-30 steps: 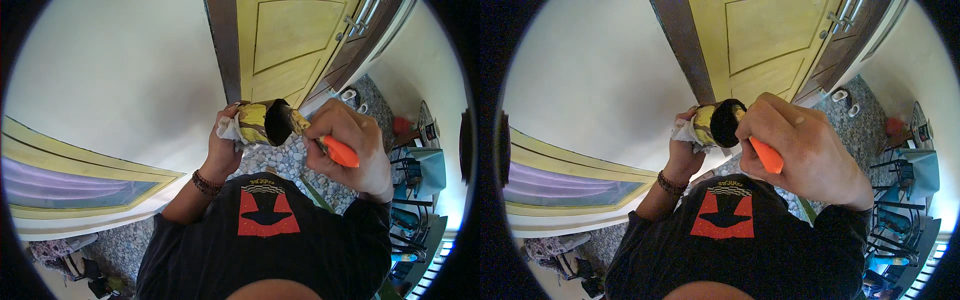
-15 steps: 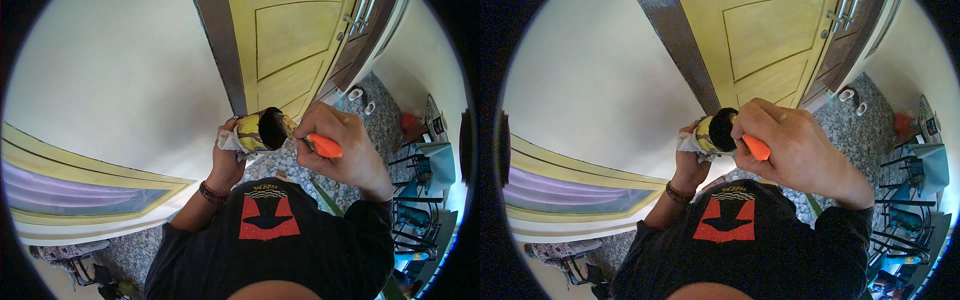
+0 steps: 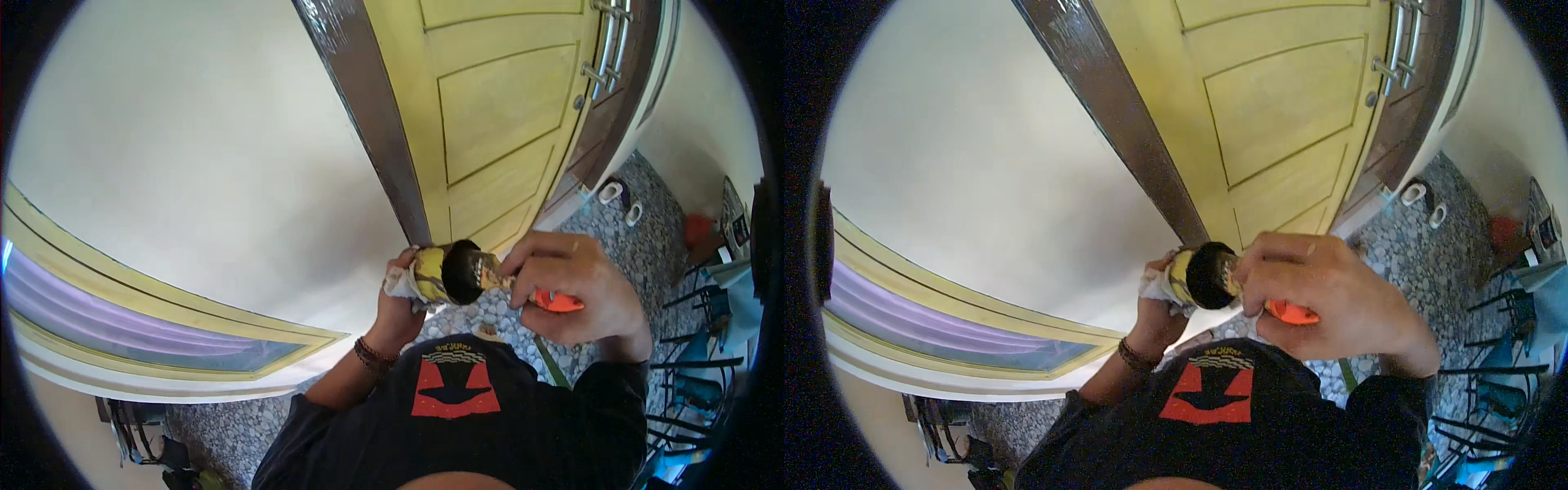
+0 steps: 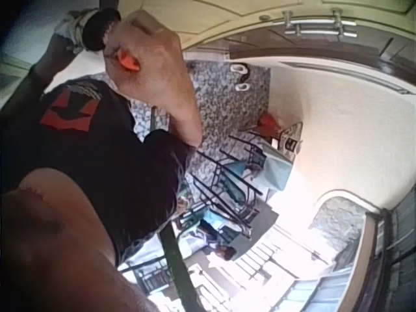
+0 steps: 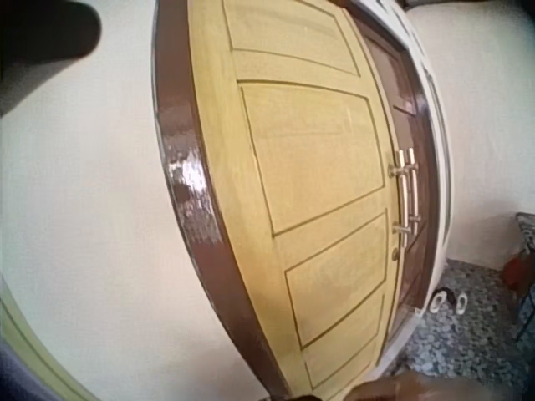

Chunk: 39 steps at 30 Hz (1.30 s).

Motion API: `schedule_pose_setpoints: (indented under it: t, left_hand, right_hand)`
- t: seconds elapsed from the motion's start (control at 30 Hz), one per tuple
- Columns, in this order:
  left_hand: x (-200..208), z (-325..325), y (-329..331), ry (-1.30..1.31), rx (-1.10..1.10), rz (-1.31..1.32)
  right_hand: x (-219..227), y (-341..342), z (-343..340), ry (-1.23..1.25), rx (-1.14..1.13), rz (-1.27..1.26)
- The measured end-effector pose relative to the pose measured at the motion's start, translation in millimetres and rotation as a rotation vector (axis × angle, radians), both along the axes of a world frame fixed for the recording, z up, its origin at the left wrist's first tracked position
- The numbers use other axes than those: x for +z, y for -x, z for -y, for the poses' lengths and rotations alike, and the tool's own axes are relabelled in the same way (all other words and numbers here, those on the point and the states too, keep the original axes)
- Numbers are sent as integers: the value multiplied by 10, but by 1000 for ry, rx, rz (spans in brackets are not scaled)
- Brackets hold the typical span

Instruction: The recorder is painting the edges of a door frame with a paintbrush and brown paint.

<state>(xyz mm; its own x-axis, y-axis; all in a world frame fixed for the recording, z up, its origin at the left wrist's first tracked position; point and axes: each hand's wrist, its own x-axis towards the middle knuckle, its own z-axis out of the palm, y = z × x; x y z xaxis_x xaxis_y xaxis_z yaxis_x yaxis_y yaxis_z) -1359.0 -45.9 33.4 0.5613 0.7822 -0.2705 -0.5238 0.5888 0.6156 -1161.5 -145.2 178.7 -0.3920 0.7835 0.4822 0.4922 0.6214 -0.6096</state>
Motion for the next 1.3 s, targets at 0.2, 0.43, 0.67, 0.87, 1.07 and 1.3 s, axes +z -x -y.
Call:
schedule_pose_setpoints:
  t: [0.2,0.43,0.67,0.87,1.07,1.3]
  left_hand:
    - [-14,38,-109,-293,63,-76]
    - [-64,-30,-140,-132,59,-2]
    - [-78,61,-229,-989,182,-633]
    - [-89,-12,-379,-96,84,11]
    - [-135,1,-494,-393,182,-196]
    - [-155,78,-576,-948,334,-499]
  right_hand:
    - [35,-92,-83,-61,-30,154]
    - [61,-100,-155,-127,81,134]
    - [29,-229,-271,-63,91,234]
    - [28,-403,-203,-17,-12,65]
    - [-190,-439,-215,-28,-168,-124]
    - [-314,-440,-131,-93,-323,-101]
